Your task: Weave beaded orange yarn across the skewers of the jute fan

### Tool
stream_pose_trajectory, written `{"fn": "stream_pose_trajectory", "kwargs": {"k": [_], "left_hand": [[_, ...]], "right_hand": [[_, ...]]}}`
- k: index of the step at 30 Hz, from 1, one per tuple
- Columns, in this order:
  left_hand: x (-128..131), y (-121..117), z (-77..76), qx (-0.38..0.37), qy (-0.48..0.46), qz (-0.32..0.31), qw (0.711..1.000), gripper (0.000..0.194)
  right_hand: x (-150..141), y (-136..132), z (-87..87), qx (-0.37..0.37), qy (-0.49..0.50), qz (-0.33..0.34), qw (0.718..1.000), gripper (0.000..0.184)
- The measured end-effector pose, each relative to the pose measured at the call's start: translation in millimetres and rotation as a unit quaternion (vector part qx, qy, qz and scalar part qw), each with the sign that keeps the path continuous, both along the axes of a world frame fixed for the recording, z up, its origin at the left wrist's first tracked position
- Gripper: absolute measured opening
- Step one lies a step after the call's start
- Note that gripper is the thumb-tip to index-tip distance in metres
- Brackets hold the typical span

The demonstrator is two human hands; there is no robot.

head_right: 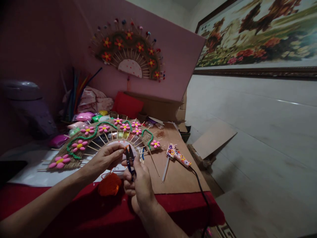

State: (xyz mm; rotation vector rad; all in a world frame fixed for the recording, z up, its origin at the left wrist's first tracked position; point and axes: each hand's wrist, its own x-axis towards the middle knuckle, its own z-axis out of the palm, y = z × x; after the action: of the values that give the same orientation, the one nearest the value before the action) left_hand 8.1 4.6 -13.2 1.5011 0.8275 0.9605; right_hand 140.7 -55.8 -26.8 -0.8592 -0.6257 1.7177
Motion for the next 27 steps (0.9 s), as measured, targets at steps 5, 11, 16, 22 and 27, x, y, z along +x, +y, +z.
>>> {"fn": "stream_pose_trajectory", "kwargs": {"k": [5, 11, 16, 22, 27], "left_hand": [[1, -3, 4.0, -0.013, -0.02, 0.011, 1.0, 0.022], [1, -4, 5.6, -0.023, -0.023, 0.035, 0.999, 0.02], [0, -3, 5.5, -0.021, -0.019, 0.066, 0.997, 0.02], [0, -3, 3.8, -0.019, -0.013, 0.068, 0.997, 0.021], [0, 0, 1.3, 0.002, 0.0, 0.055, 0.998, 0.02]], "right_hand": [[-2, 1, -0.6, -0.001, 0.028, -0.002, 1.0, 0.046], [-5, 2, -3.2, 0.006, 0.004, -0.022, 1.0, 0.047], [-9, 2, -2.8, -0.004, -0.042, -0.026, 0.999, 0.053], [-11, 3, -2.7, 0.007, -0.057, -0.037, 0.998, 0.058], [-9, 3, -3.9, -0.003, -0.059, -0.034, 0.998, 0.06]]}}
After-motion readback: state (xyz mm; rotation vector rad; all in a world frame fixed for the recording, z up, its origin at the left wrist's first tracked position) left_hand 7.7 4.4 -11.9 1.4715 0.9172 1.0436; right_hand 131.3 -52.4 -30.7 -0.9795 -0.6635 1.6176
